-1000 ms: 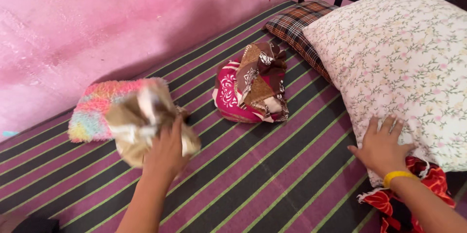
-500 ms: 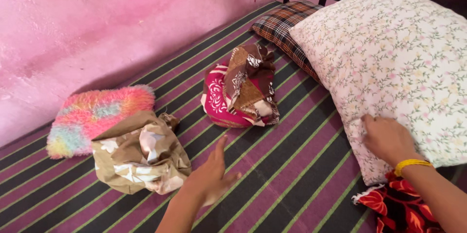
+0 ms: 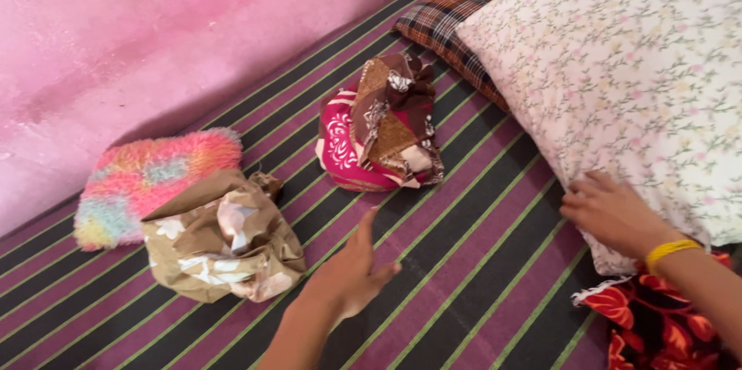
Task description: The person sits on a bed and makes two pillows by hand. They first insert a pillow insert into a red and black floral cover, then insert another pillow into a brown floral cover, smoothing and adjusting the fabric to fit.
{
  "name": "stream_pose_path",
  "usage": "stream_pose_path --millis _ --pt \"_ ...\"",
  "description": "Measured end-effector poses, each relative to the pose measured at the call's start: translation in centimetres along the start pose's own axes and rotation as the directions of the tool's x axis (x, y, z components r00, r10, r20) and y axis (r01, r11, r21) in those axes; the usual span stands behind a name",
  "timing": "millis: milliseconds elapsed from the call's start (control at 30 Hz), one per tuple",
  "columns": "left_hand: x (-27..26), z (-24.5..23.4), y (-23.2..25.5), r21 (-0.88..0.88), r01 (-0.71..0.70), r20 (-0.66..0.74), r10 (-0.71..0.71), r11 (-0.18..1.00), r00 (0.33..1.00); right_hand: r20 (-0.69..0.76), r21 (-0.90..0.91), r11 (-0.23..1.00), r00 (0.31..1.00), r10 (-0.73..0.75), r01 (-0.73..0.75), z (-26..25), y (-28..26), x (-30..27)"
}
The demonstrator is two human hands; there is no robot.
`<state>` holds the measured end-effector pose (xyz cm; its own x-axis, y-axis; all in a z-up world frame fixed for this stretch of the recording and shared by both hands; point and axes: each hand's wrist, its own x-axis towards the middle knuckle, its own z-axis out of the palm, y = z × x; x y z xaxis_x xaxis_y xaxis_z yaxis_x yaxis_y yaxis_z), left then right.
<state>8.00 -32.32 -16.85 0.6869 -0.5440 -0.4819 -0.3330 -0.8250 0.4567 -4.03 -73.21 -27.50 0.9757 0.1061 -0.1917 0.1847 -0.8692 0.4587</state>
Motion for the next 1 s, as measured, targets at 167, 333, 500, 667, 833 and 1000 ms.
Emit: stream_pose_path --millis 167,333,500,667,833,1000 --pt "-1.0 0.0 1.2 0.004 0.039 0.096 -0.039 0.999 0.995 -0.213 0.424 0.897 0.948 0.237 -0.129 -3.2 1.8 -0.4" --pt "-3.4 -0.6 1.5 -0.078 -0.036 0.038 0.039 0.996 0.999 -0.371 0.628 0.77 0.826 0.424 -0.113 -12.2 5.0 1.3" --pt "-6.8 -2.7 -0.2 -0.17 -0.188 -0.161 0.161 0.967 0.974 -0.487 0.735 0.675 0.749 0.448 0.074 -21.5 1.4 3.4" --pt "-9.4 -5.1 -3.8 -0.398 -0.217 -0.308 0.093 0.891 0.947 -0.533 0.777 0.543 0.793 0.295 0.32 -27.0 -8.1 3.2" --pt "-11.0 -4.8 -7.0 -0.648 -0.033 -0.153 -0.087 0.761 0.984 -0.607 0.73 0.37 0.794 -0.038 0.575 -31.2 -17.9 3.9" --pt "-11.2 -2.5 -12.1 -0.717 0.111 -0.029 -0.19 0.688 0.981 -0.673 0.682 0.249 0.723 -0.152 0.688 -31.0 -24.9 6.6"
